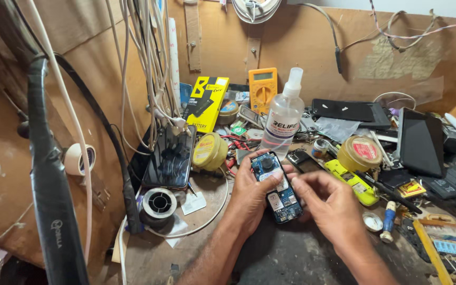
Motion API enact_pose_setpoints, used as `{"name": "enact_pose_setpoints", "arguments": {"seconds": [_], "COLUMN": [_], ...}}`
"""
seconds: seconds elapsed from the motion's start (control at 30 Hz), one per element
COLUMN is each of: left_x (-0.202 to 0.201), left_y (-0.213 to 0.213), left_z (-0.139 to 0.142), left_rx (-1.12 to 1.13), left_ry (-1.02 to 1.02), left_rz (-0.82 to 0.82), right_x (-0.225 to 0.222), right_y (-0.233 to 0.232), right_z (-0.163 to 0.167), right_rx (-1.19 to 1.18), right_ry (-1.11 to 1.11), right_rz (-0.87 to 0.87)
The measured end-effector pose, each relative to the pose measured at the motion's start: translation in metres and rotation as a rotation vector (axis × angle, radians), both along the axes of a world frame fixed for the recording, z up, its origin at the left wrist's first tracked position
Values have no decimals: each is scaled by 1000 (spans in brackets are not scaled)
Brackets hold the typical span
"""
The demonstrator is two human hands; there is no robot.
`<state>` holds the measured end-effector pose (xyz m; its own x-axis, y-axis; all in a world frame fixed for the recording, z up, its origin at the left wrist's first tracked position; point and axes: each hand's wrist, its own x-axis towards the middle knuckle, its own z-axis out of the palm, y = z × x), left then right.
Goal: The person disassembles a mobile phone on a cluttered workbench, removes the back cover and battery, and manipulates internal components. They repeatedly open and close the device, inspecting the screen and internal parts while handling tools and spare components.
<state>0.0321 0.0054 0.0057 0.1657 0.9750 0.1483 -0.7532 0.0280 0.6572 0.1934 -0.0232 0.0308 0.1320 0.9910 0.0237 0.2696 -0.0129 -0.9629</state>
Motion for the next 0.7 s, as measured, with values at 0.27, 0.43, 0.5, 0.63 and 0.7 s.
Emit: {"name": "enact_pose_setpoints", "arguments": {"seconds": [0.27, 0.43, 0.5, 0.63, 0.7], "left_x": [2, 2, 2, 4, 4], "left_y": [-1, -2, -2, -2, -2], "left_z": [-2, -3, -4, -5, -5], "left_rx": [46, 55, 57, 80, 85], "left_ry": [132, 163, 166, 169, 166], "left_rz": [40, 64, 70, 64, 66], "right_x": [-20, -23, -23, -22, -24], "right_y": [9, 5, 5, 7, 8], "right_z": [7, 4, 2, 3, 3], "right_rx": [269, 334, 353, 329, 318], "right_ry": [-219, -141, -154, -230, -242], "right_rz": [3, 8, 15, 8, 0]}}
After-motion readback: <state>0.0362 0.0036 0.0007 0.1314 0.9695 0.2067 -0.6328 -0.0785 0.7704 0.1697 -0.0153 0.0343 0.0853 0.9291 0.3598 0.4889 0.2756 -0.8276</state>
